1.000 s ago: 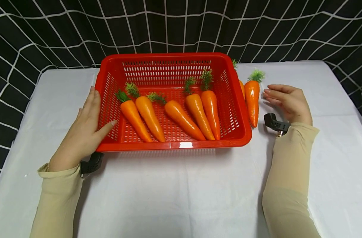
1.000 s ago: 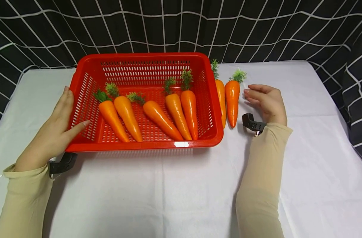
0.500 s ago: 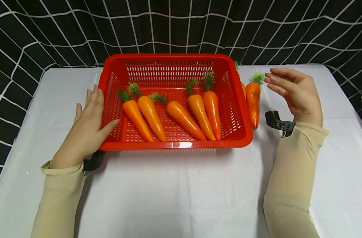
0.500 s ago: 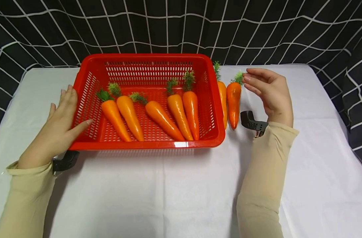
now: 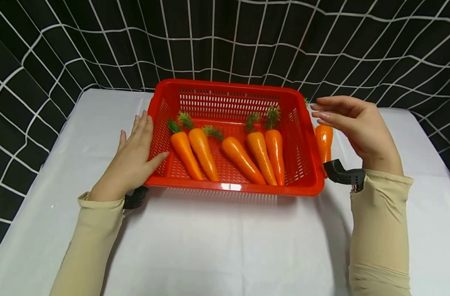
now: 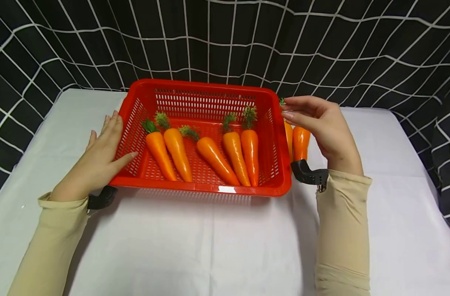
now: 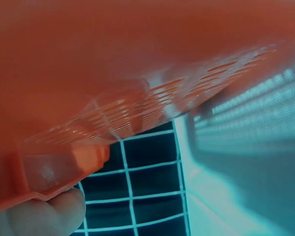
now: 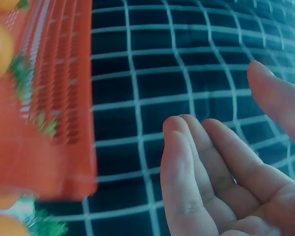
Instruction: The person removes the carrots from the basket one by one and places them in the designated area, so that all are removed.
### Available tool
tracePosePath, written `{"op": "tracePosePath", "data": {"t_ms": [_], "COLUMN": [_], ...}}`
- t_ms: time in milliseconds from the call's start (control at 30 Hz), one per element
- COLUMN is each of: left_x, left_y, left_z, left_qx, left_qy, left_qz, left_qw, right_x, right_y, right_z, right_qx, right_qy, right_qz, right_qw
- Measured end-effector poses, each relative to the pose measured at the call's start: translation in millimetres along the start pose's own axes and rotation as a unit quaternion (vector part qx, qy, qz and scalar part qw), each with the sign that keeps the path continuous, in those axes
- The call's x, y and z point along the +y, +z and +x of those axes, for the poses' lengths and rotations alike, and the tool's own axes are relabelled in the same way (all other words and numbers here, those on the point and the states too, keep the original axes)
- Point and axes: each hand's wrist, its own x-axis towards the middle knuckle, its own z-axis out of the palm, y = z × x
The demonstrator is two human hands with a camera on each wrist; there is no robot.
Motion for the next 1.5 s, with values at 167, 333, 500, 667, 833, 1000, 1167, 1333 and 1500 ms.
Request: {"op": "tracePosePath", "data": {"t_ms": [167,333,500,667,833,1000,1167,1333,1500], "left_x": [-1.1,-2.0,-1.6,-2.0,-3.4,-5.1,-4.2,-3.2,-2.3], "left_y": [0.7,-0.9,-0.8,0.4,1.6,0.6,0.0,-1.8,-2.0], "left_z": [0.6,0.1,0.0,0.6,1.3,0.4,1.3,0.6,0.0], "left_qx": [-0.003,-0.003,-0.003,-0.007,-0.01,-0.011,-0.016,-0.021,-0.019], "left_qy": [0.002,0.005,0.002,0.008,0.008,0.003,-0.001,-0.003,-0.003], "left_qz": [0.003,0.003,-0.001,0.008,0.006,0.0,-0.001,-0.001,-0.007], "left_qw": [1.0,1.0,1.0,0.9999,0.9999,0.9999,0.9999,0.9998,0.9998], "right_x": [-17.9,-33.3,-38.5,-28.4,-9.0,8.8,24.3,32.9,38.2], "right_y": [18.3,51.4,84.7,105.5,113.3,119.2,122.3,125.6,125.8], "right_z": [5.3,20.3,41.8,61.4,76.7,84.4,85.7,84.9,85.0], "right_qx": [-0.022,-0.058,-0.119,-0.172,-0.208,-0.235,-0.259,-0.27,-0.255], "right_qy": [-0.011,-0.008,-0.001,0.02,0.069,0.098,0.115,0.12,0.12], "right_qz": [-0.084,-0.173,-0.208,-0.22,-0.212,-0.237,-0.236,-0.25,-0.283], "right_qw": [0.996,0.983,0.971,0.96,0.952,0.938,0.93,0.922,0.917]}}
